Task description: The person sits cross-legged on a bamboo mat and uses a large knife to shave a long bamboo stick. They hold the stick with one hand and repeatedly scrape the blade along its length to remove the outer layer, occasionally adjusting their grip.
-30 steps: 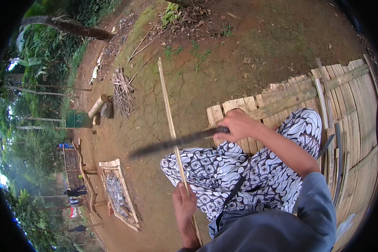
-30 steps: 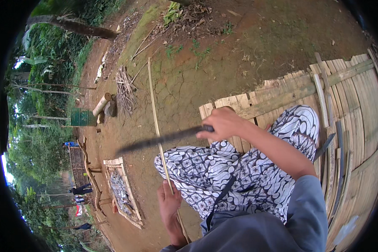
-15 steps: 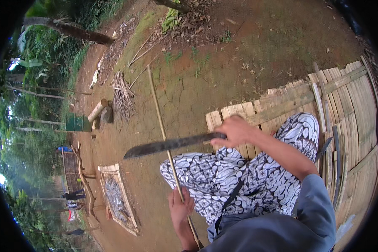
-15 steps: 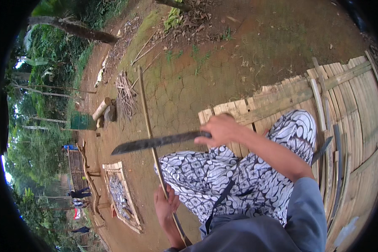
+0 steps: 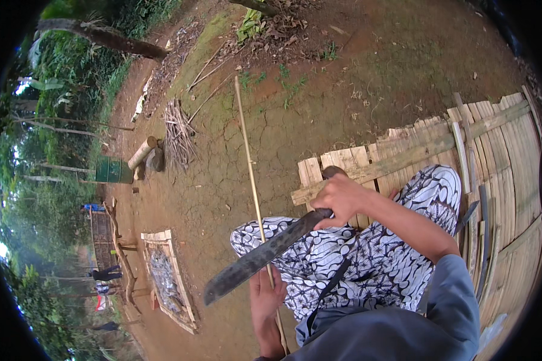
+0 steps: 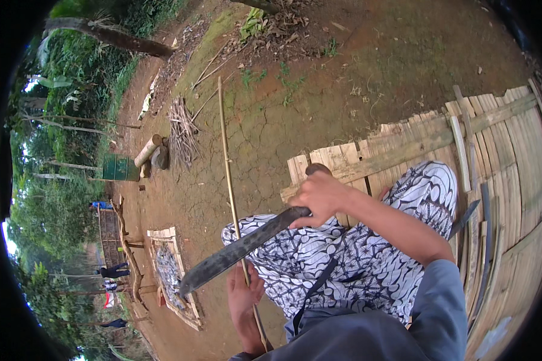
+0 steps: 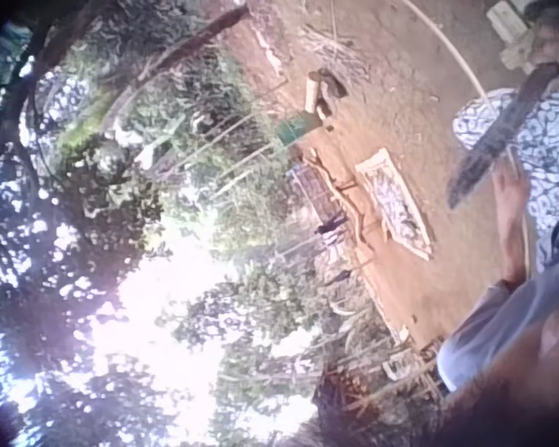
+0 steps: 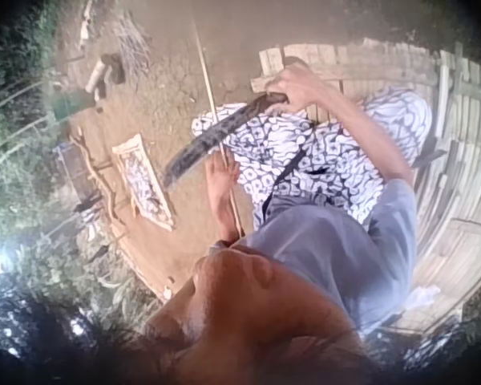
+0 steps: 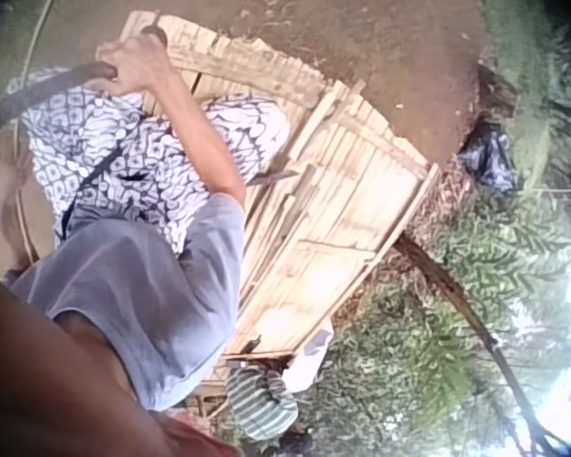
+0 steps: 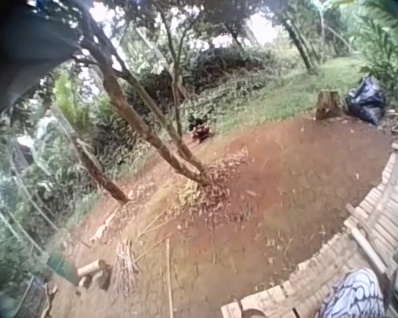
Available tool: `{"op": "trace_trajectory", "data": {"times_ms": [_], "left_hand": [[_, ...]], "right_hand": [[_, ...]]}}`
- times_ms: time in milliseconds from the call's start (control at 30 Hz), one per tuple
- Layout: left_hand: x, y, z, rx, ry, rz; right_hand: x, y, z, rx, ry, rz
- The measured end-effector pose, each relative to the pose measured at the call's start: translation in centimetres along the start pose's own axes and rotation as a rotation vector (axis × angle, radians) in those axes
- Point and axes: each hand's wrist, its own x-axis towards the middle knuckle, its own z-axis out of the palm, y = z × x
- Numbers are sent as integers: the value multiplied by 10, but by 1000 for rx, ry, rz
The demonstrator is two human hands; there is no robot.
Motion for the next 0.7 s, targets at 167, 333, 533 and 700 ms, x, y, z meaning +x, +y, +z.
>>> {"op": "trace_trajectory", "data": {"times_ms": [167, 333, 533, 700], "left_hand": [[-6, 3, 2, 77, 111, -2], [-12, -1, -14, -61, 66, -58], [-24, -4, -13, 51, -25, -64], [-29, -10, -13, -25, 2, -157]], "right_hand": [[0, 41, -9, 50, 49, 435], [3, 5, 2, 27, 18, 96], [1, 55, -11, 106, 151, 443], [3, 31, -19, 18, 80, 431]]}}
